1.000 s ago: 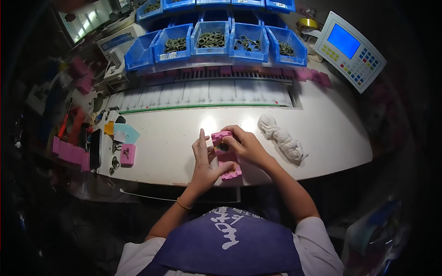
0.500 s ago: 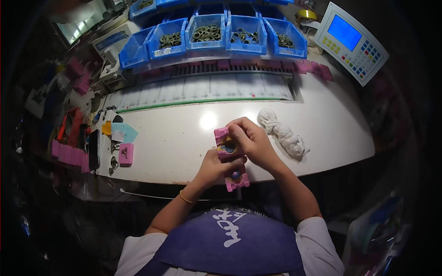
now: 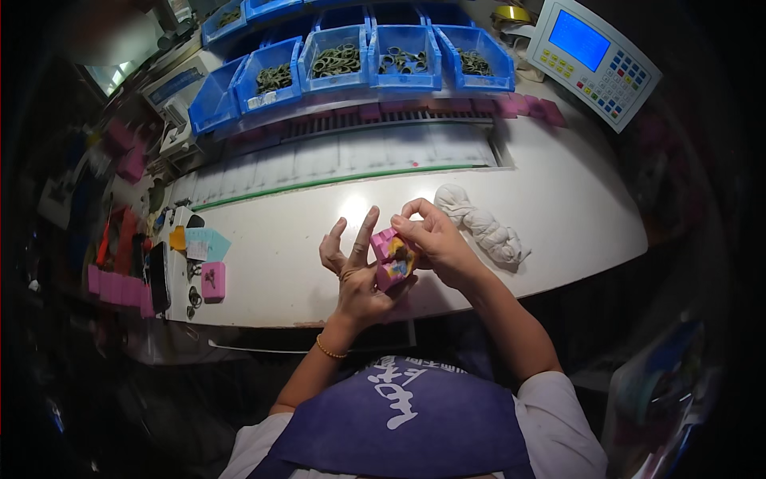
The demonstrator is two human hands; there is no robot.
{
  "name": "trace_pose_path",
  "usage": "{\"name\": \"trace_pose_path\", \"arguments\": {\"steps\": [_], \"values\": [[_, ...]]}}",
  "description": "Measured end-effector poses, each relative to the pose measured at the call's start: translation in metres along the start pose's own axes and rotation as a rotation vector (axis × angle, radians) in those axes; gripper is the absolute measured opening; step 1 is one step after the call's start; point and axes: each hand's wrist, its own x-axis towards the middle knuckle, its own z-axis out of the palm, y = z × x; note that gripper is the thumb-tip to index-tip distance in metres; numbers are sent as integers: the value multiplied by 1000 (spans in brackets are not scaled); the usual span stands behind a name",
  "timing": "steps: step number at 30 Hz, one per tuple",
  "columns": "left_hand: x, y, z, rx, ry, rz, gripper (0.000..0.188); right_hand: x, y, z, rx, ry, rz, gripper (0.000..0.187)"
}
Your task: Assembling small metal rings and components into pink containers at a production workstation.
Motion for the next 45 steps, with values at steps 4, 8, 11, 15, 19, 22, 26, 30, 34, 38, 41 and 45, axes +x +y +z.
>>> {"name": "trace_pose_path", "arguments": {"steps": [4, 8, 11, 15, 19, 22, 26, 30, 34, 38, 41, 45], "values": [[5, 3, -10, 122, -5, 115, 35, -2, -1, 3, 48, 17, -5, 29], [12, 1, -9, -131, -75, 96, 29, -1, 3, -7, 6, -27, 18, 32], [13, -5, -8, -230, -90, 13, 30, -2, -6, -12, -214, 42, 74, 36], [14, -16, -17, -337, -109, -153, 26, -15, -12, -44, -1224, 450, -623, 45], [19, -20, -13, -715, -161, -451, 51, -25, 0, -75, -1840, 363, -628, 54], [19, -27, -9, -849, -199, -610, 71, -24, -6, -74, -1610, 359, -585, 57], [28, -28, -9, -912, -245, -806, 80, -18, -20, -35, -1019, 614, -894, 64], [27, -58, 7, -633, -206, -522, 64, 11, 34, 4, -1206, 163, -718, 61], [37, -58, 12, -626, -146, -538, 40, 13, 1, -18, -853, 246, -575, 57], [41, -55, 11, -476, -197, -486, 87, 13, 22, -2, -1069, 135, -649, 57], [30, -61, 18, -430, -122, -324, 88, 13, 11, -36, -1136, 212, -689, 59], [29, -49, 0, -973, -109, -679, 83, -16, 13, -29, -1597, 273, -780, 71]]}}
